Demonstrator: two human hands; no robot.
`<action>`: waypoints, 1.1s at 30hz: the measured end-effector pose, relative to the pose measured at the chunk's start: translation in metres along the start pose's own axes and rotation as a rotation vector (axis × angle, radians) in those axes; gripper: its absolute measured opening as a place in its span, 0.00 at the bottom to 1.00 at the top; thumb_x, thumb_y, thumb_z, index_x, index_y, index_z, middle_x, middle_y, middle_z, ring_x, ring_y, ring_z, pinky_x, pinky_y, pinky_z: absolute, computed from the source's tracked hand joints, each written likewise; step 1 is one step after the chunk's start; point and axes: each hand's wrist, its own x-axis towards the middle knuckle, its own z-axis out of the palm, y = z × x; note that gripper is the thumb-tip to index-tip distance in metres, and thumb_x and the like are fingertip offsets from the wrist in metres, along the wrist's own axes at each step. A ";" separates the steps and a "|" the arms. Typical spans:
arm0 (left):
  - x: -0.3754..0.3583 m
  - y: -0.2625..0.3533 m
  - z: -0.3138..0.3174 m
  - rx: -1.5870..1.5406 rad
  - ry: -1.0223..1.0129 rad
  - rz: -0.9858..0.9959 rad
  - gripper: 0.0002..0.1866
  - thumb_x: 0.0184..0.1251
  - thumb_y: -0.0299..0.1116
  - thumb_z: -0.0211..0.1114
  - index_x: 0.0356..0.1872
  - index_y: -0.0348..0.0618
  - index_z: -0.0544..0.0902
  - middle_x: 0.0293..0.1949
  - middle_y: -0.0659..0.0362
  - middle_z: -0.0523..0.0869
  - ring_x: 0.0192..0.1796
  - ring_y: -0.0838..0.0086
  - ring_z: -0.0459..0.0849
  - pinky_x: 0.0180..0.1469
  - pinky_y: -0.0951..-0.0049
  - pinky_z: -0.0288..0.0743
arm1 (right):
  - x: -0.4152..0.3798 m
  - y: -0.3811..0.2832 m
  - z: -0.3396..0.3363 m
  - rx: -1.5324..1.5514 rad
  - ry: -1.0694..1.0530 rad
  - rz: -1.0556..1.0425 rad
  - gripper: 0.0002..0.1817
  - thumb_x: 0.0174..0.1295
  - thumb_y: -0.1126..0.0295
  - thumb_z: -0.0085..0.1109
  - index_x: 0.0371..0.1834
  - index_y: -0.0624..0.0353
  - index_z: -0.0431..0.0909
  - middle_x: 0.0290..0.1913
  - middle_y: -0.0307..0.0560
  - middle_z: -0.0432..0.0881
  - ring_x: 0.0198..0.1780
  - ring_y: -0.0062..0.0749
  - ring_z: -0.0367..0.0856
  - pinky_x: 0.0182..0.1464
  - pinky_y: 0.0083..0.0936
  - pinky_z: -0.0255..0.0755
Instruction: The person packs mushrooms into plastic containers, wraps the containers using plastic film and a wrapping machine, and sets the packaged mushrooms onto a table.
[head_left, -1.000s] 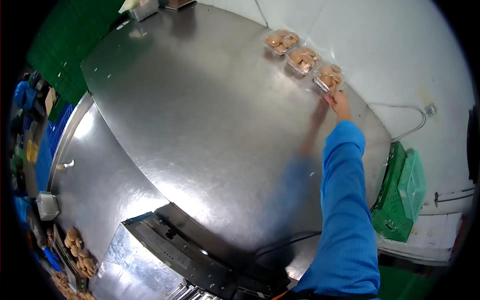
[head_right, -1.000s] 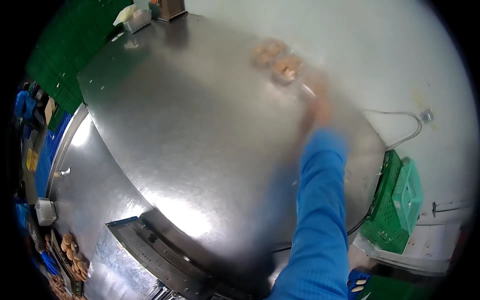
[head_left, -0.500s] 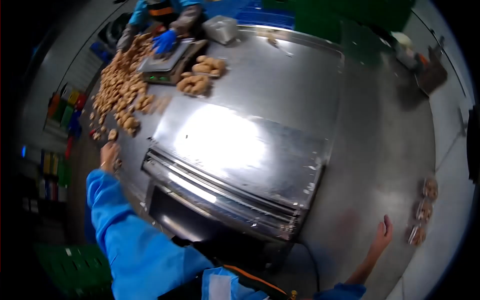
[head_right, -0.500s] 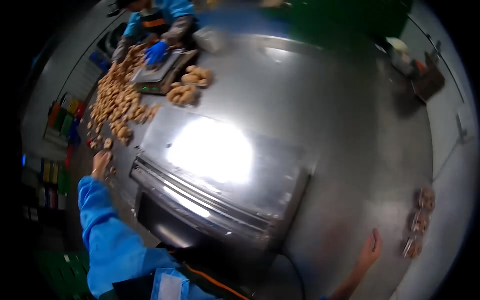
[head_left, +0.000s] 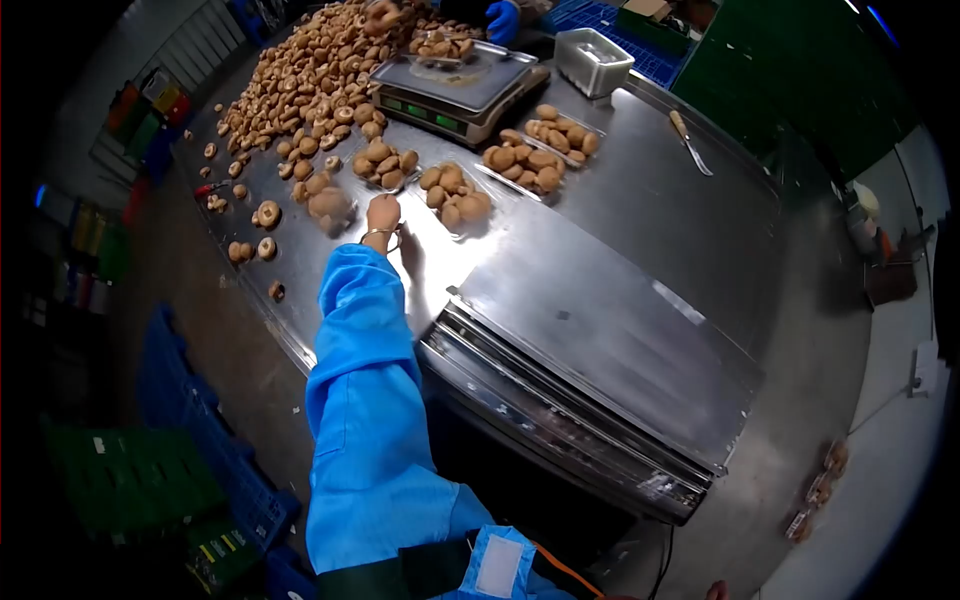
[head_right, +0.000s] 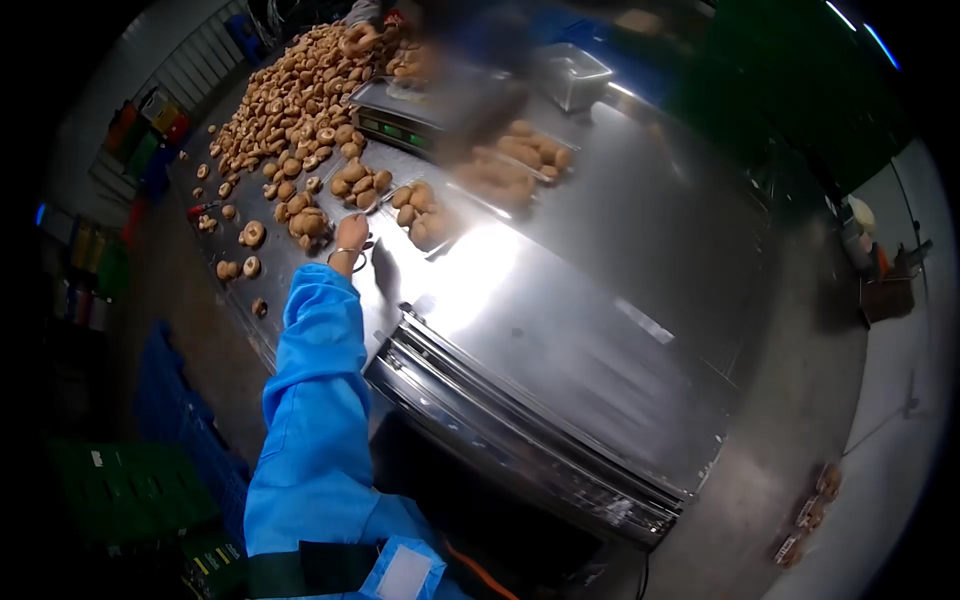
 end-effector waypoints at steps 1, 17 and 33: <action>0.007 0.004 0.000 -0.050 0.012 0.022 0.17 0.56 0.36 0.47 0.33 0.35 0.81 0.35 0.40 0.81 0.39 0.49 0.80 0.45 0.60 0.72 | -0.005 0.018 0.003 0.033 -0.007 -0.012 0.18 0.58 0.63 0.51 0.47 0.62 0.77 0.50 0.57 0.75 0.55 0.40 0.69 0.59 0.31 0.59; -0.060 -0.001 -0.022 -1.066 -0.356 -0.532 0.23 0.52 0.26 0.58 0.52 0.40 0.64 0.28 0.56 0.74 0.29 0.73 0.75 0.29 0.68 0.80 | -0.127 -0.253 0.101 0.035 0.022 -0.760 0.10 0.59 0.75 0.50 0.42 0.64 0.77 0.40 0.47 0.79 0.43 0.30 0.76 0.48 0.23 0.67; -0.088 0.073 -0.188 -1.337 -0.364 -0.112 0.18 0.61 0.26 0.50 0.52 0.33 0.70 0.33 0.55 0.76 0.27 0.73 0.79 0.32 0.73 0.82 | -0.212 -0.418 0.155 0.843 -0.762 -0.787 0.18 0.62 0.71 0.50 0.53 0.67 0.68 0.50 0.52 0.75 0.50 0.35 0.74 0.51 0.31 0.71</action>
